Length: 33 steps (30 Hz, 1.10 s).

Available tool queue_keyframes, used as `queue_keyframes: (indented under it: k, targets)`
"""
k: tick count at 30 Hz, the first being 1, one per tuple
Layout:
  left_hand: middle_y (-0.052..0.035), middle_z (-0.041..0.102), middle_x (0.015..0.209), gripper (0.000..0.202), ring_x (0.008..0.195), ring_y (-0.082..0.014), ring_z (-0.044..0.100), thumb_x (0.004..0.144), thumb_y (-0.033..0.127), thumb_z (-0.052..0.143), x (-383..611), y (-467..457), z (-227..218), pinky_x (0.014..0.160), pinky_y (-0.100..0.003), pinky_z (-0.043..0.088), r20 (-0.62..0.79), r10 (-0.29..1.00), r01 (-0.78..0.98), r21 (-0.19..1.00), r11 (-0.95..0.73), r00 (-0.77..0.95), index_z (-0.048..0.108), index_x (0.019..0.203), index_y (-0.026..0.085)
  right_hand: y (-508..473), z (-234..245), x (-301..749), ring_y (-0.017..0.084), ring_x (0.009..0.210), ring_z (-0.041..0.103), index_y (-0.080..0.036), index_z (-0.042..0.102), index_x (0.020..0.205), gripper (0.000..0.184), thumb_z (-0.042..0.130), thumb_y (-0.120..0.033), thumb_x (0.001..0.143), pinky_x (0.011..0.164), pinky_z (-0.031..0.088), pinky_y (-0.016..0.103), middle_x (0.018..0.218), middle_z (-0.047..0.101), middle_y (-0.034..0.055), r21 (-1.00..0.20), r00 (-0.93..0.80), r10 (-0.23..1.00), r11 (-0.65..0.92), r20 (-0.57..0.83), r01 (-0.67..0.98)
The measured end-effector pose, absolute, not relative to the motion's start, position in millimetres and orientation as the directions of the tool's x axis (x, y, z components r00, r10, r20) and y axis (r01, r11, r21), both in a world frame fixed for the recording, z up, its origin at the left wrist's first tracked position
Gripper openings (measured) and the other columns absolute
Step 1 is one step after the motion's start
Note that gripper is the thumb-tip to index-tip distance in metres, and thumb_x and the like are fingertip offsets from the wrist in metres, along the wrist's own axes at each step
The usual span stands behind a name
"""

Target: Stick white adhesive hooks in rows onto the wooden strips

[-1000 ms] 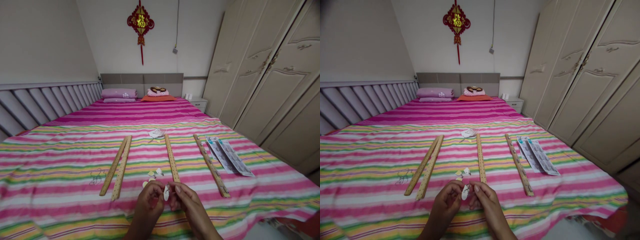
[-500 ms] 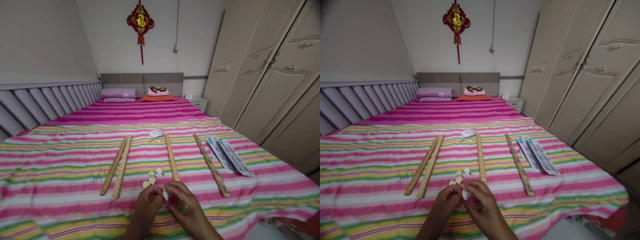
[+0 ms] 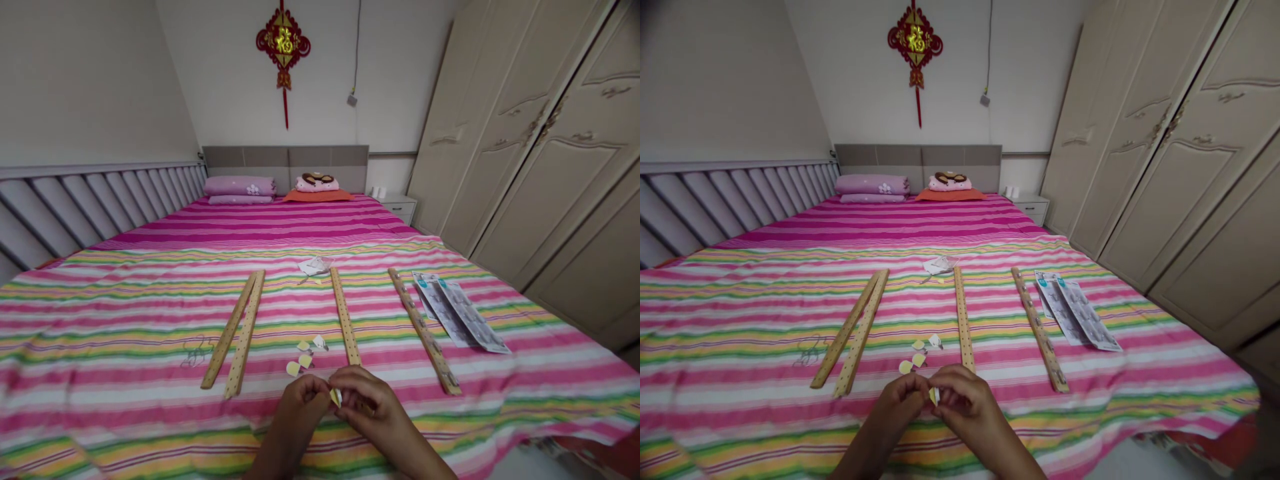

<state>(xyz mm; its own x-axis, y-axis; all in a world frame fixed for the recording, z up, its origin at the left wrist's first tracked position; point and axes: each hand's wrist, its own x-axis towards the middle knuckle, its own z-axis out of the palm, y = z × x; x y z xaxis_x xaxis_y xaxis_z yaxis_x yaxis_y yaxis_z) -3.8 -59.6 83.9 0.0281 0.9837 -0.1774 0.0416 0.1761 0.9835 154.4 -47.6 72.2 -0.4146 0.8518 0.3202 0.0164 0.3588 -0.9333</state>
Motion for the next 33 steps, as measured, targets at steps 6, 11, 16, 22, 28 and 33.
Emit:
queue_keyframes:
  k: [6, 11, 16, 22, 28, 33]
  targets:
    - [0.0065, 0.045, 0.053, 0.007, 0.054, -0.0098, 0.038, 0.060, 0.022, 0.053, 0.7, -61.2, 89.0, 0.055, -0.023, 0.030, -0.241, 0.970, -0.062, 0.968, 0.243, 0.042, 0.050, 0.055, 0.018, -46.4, 75.0, 157.7, 0.013, 0.066, 0.052, -0.026, 0.067, 0.099, 0.026, 0.068, -0.022, 0.073, 0.059, 0.045, 0.024, 0.086, 0.058, 0.0029, -0.964, -0.385, 0.886, 0.262, 0.258, -0.045]
    - [0.0059, 0.046, 0.052, 0.008, 0.054, -0.0098, 0.038, 0.060, 0.023, 0.054, 4.6, -62.0, 91.5, 0.056, -0.023, 0.030, -0.284, 0.956, -0.163, 0.943, 0.291, 0.069, 0.051, 0.056, 0.017, -43.5, 69.6, 159.7, 0.010, 0.064, 0.049, -0.024, 0.068, 0.098, 0.028, 0.070, -0.023, 0.070, 0.055, 0.041, 0.021, 0.082, 0.055, 0.0011, -0.982, -0.388, 0.905, 0.135, 0.175, -0.130]
    - [0.0036, 0.052, 0.058, 0.006, 0.058, -0.0105, 0.042, 0.061, 0.020, 0.054, 5.0, -62.5, 85.6, 0.059, -0.024, 0.032, -0.289, 0.953, -0.218, 0.928, 0.302, 0.092, 0.051, 0.057, 0.017, -40.3, 62.6, 160.3, 0.009, 0.063, 0.050, -0.024, 0.068, 0.096, 0.031, 0.075, -0.023, 0.066, 0.057, 0.041, 0.020, 0.070, 0.056, -0.0023, -0.962, -0.390, 0.916, -0.022, 0.090, -0.273]
    - [0.0042, 0.051, 0.057, 0.007, 0.056, -0.0094, 0.039, 0.060, 0.018, 0.054, 2.6, -62.1, 80.7, 0.056, -0.022, 0.030, -0.263, 0.954, -0.218, 0.932, 0.289, 0.141, 0.050, 0.055, 0.017, -41.4, 61.4, 162.5, 0.015, 0.078, 0.059, -0.023, 0.069, 0.096, 0.034, 0.077, -0.024, 0.064, 0.068, 0.045, 0.024, 0.081, 0.067, 0.0015, -0.889, -0.347, 0.938, -0.163, -0.005, -0.428]
    - [0.0035, 0.054, 0.059, 0.013, 0.055, -0.0094, 0.045, 0.066, 0.027, 0.058, -16.1, -22.7, 74.1, 0.055, -0.021, 0.034, -0.133, 0.988, -0.068, 0.988, 0.138, 0.075, 0.055, 0.060, 0.017, -35.7, 67.0, 167.6, 0.010, 0.060, 0.055, -0.022, 0.070, 0.096, 0.036, 0.079, -0.025, 0.061, 0.055, 0.043, 0.020, 0.072, 0.067, 0.0002, -0.854, -0.240, 0.970, -0.149, -0.029, -0.499]
    - [0.0034, 0.056, 0.057, 0.011, 0.056, -0.0114, 0.051, 0.065, 0.026, 0.061, -35.1, 53.9, 79.1, 0.054, -0.022, 0.038, -0.009, 0.999, 0.160, 0.987, 0.015, -0.039, 0.060, 0.062, 0.016, -20.6, 70.6, 174.1, 0.011, 0.059, 0.053, -0.022, 0.071, 0.092, 0.035, 0.080, -0.026, 0.059, 0.054, 0.044, 0.021, 0.069, 0.065, 0.0002, -0.862, -0.194, 0.980, -0.126, -0.033, -0.491]
